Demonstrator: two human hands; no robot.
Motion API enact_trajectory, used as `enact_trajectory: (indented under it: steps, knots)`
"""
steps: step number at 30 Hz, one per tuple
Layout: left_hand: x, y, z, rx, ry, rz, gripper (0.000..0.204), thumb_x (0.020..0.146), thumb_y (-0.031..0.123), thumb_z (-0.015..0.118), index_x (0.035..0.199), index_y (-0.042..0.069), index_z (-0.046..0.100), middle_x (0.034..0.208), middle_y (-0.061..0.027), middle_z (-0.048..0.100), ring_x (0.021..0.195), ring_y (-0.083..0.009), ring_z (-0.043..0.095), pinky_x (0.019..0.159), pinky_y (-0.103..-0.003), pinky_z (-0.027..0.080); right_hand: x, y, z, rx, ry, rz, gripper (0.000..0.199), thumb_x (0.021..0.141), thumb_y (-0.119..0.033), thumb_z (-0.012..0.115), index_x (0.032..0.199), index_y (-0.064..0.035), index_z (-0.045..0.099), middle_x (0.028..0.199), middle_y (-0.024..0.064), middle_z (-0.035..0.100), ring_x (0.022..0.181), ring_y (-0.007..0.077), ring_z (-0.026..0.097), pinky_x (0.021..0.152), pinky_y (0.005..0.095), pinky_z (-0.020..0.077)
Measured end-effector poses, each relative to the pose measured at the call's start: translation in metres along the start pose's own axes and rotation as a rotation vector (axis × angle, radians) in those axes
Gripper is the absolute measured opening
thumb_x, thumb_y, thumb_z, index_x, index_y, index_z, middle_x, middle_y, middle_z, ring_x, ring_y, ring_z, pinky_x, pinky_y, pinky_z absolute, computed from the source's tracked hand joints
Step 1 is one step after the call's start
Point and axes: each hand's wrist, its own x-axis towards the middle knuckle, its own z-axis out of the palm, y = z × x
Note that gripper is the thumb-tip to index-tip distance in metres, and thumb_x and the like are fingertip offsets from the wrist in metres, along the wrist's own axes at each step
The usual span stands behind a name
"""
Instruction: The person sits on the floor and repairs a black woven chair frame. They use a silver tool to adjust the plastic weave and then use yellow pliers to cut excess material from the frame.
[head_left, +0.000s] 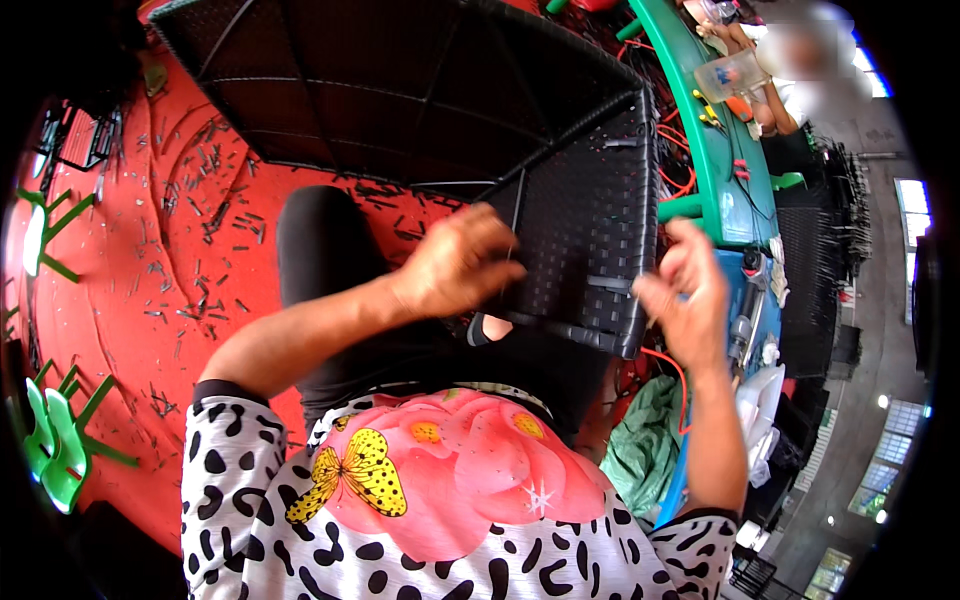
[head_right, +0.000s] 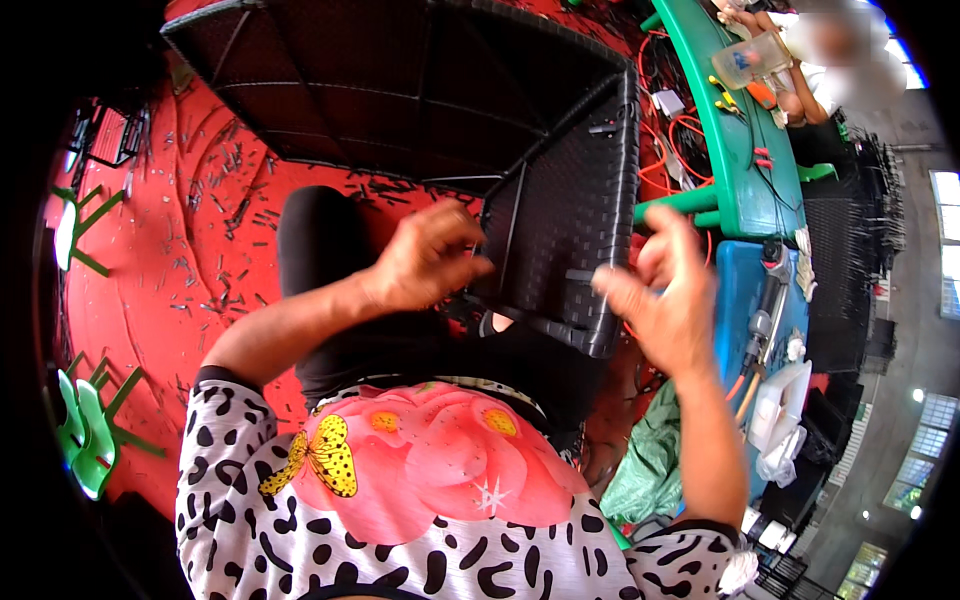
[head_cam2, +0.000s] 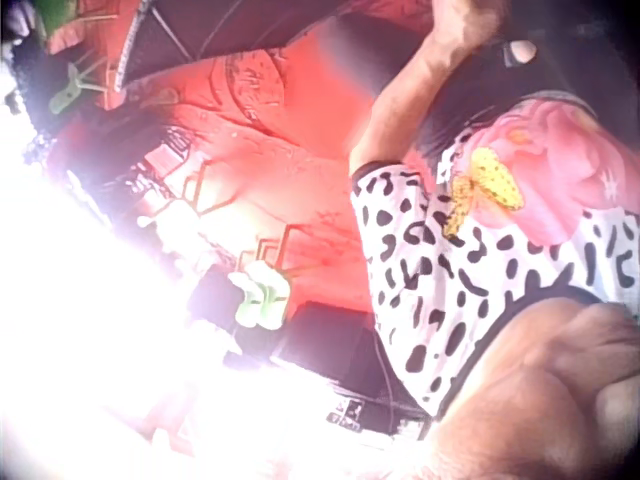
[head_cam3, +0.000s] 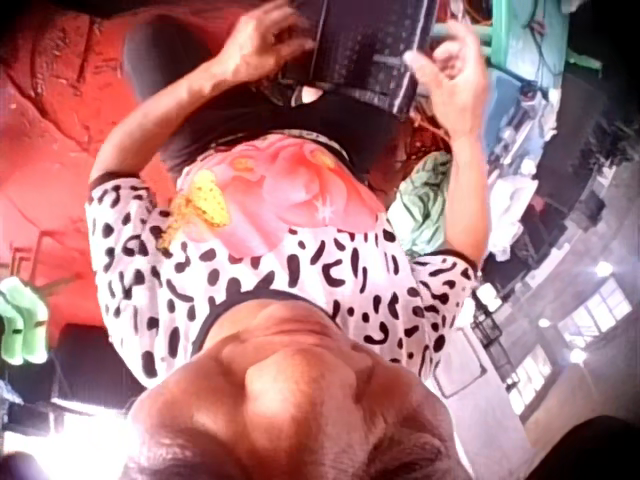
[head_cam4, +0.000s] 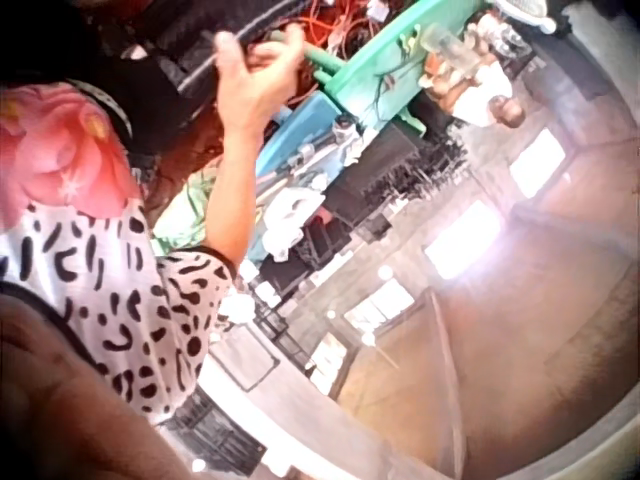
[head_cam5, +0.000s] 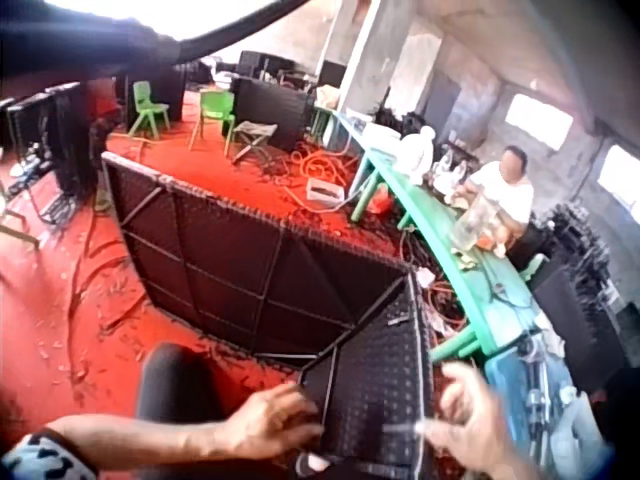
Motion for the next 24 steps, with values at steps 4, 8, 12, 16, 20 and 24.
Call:
enact_trajectory:
  steps: [4, 8, 12, 16, 20, 24]
  knots:
    - [0.002, -0.012, -0.081, 0.180, 0.433, -0.237, 0.011, 0.070, 0.000, 0.066, 0.076, 0.000, 0.058, 0.070, -0.0077, 0.051, 0.058, -0.0132, 0.050, 0.050, -0.025, 0.041, 0.108, -0.066, 0.020, -0.592, 0.217, -0.739, 0.053, 0.070, -0.026, 0.072, 0.111, -0.0006, 0.051, 0.091, 0.0145, 0.058, 0.083, 0.0302, 0.057, 0.073, 0.0368, 0.0468]
    - [-0.001, 0.022, -0.073, 0.097, 0.411, -0.188, 0.008, 0.074, -0.003, 0.062, 0.079, 0.000, 0.057, 0.072, -0.0010, 0.050, 0.062, -0.0065, 0.049, 0.054, -0.022, 0.040, 0.192, -0.111, 0.081, -0.706, 0.211, -1.001, 0.054, 0.074, -0.035, 0.067, 0.112, -0.0004, 0.051, 0.101, 0.0185, 0.058, 0.097, 0.0326, 0.056, 0.082, 0.0393, 0.0443]
    - [0.001, -0.010, -0.039, -0.013, 0.415, -0.114, 0.009, 0.073, -0.001, 0.063, 0.079, 0.001, 0.056, 0.073, -0.0062, 0.050, 0.062, -0.0144, 0.052, 0.053, -0.025, 0.041, 0.242, -0.141, 0.135, -0.627, 0.164, -1.104, 0.049, 0.073, -0.028, 0.066, 0.105, 0.0054, 0.051, 0.104, 0.0238, 0.056, 0.100, 0.0375, 0.054, 0.087, 0.0404, 0.0432]
    - [-0.009, -0.064, -0.029, 0.031, 0.442, -0.245, 0.011, 0.070, 0.000, 0.064, 0.077, 0.001, 0.056, 0.074, -0.0088, 0.050, 0.064, -0.0200, 0.054, 0.054, -0.031, 0.043, 0.264, -0.152, 0.174, -0.692, -0.167, -0.863, 0.051, 0.078, -0.035, 0.063, 0.111, 0.0014, 0.050, 0.107, 0.0225, 0.055, 0.102, 0.0371, 0.052, 0.086, 0.0427, 0.0417]
    - [-0.002, -0.078, -0.050, 0.091, 0.350, -0.204, 0.013, 0.067, 0.003, 0.066, 0.077, 0.001, 0.058, 0.073, -0.0108, 0.052, 0.066, -0.0228, 0.056, 0.056, -0.033, 0.045, 0.287, -0.138, 0.193, -0.692, -0.130, -0.914, 0.043, 0.078, -0.034, 0.062, 0.106, -0.0020, 0.054, 0.097, 0.0197, 0.061, 0.089, 0.0357, 0.058, 0.077, 0.0401, 0.0447]
    - [-0.001, -0.087, -0.072, 0.041, 0.447, -0.344, 0.013, 0.069, 0.005, 0.067, 0.077, 0.000, 0.058, 0.072, -0.0092, 0.055, 0.064, -0.0183, 0.057, 0.055, -0.029, 0.045, 0.277, -0.144, 0.208, -0.717, -0.051, -0.916, 0.020, 0.072, -0.014, 0.055, 0.080, 0.0035, 0.049, 0.078, 0.0261, 0.055, 0.082, 0.0434, 0.054, 0.071, 0.0468, 0.0439]
